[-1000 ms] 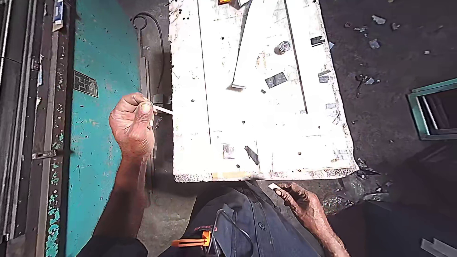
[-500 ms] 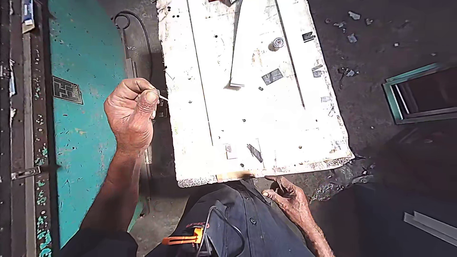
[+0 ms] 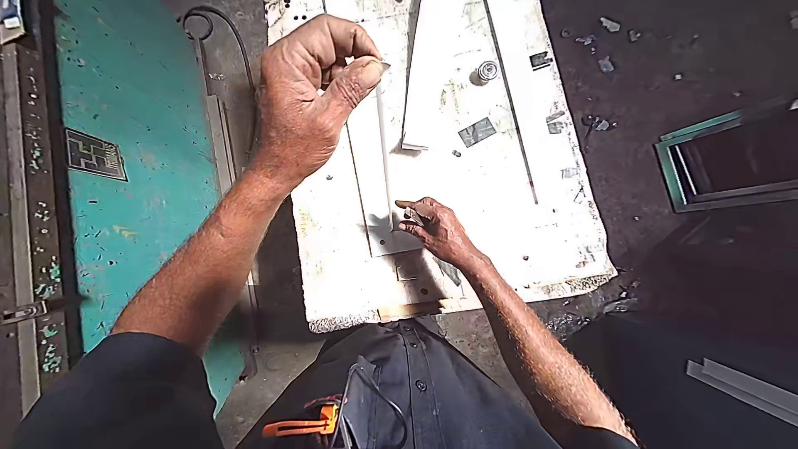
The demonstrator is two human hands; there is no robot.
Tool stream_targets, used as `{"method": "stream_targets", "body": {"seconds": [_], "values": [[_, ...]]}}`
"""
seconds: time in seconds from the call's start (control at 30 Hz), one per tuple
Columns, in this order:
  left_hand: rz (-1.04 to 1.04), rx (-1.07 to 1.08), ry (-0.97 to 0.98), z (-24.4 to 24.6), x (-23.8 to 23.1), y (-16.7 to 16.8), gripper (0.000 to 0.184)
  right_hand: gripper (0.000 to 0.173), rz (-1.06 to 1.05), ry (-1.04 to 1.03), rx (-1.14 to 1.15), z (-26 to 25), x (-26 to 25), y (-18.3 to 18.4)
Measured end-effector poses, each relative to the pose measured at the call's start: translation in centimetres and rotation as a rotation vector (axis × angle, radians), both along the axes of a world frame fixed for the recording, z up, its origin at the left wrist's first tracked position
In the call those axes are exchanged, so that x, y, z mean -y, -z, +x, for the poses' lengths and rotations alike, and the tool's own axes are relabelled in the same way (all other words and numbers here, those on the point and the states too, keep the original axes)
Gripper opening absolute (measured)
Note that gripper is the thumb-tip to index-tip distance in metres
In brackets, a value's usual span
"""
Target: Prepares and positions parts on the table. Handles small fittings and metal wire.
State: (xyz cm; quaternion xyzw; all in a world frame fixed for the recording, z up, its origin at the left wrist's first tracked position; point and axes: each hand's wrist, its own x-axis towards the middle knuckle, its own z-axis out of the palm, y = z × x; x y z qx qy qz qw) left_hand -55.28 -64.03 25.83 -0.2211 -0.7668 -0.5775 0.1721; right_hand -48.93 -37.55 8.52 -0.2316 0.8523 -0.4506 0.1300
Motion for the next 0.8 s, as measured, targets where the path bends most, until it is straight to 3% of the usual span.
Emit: {"method": "stream_targets", "body": {"seconds": [0.13, 0.4, 0.57, 0.8], "values": [[-0.025, 0.023, 0.042, -2.6, -1.0, -0.1, 0.008, 0.014, -0.082, -0.046, -0.048, -1.9, 1.9, 0.8], [0.033, 0.067, -0.003, -3.6, 1.3, 2.0, 0.007, 0.009, 0.05, 0.162, -0.015, -2.6, 2.2, 0.6], [0.078, 0.136, -0.078, -1.0, 4.0, 4.5, 0.008, 0.007, 0.038, 0.218, 0.005, -2.8, 2.7, 0.6], [0.196, 0.367, -0.341, 7.2, 6.5, 9.2, 0.008, 0.011, 0.038, 0.22, -0.062, -2.8, 4.0, -0.4]]}}
